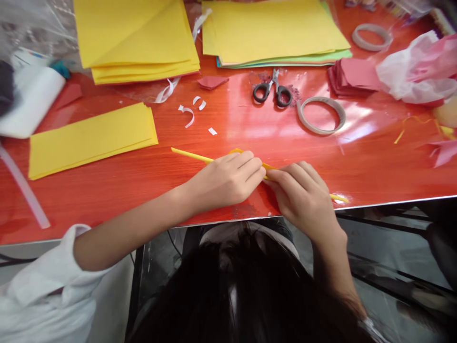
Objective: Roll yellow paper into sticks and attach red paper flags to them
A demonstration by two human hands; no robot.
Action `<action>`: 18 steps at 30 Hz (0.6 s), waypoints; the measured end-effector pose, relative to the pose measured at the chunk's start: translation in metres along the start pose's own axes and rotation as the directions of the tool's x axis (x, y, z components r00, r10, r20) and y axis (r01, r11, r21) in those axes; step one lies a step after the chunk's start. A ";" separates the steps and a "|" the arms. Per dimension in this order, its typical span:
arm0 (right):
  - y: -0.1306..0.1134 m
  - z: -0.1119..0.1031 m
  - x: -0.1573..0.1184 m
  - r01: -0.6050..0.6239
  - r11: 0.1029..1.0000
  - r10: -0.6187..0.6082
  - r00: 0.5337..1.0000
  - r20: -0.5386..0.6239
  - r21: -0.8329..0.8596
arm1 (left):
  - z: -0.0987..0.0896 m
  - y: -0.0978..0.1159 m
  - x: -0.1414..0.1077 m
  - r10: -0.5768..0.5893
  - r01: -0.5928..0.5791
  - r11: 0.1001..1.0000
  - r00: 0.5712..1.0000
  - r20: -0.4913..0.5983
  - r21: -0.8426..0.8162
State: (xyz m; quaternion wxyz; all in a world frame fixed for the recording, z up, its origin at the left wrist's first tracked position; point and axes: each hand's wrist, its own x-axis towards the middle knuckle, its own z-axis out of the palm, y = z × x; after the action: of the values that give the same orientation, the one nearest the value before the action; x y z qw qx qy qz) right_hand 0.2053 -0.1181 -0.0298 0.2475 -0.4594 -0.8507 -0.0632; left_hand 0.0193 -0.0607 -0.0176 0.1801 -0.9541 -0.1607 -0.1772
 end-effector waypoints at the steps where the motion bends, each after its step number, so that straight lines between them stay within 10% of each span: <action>1: 0.000 0.001 0.000 -0.008 1.000 0.008 1.000 -0.004 -0.015 | 0.000 -0.001 0.000 0.012 -0.012 1.000 1.000 0.005 -0.005; 18: -0.001 0.005 -0.002 -0.051 0.996 0.044 0.994 -0.096 -0.071 | -0.002 0.000 0.000 -0.022 0.022 1.000 0.999 -0.025 -0.012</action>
State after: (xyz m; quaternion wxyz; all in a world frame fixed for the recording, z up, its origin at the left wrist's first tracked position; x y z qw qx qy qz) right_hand 0.2037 -0.1190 -0.0348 0.2718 -0.4847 -0.8241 -0.1102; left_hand 0.0189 -0.0619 -0.0157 0.1743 -0.9511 -0.1679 -0.1919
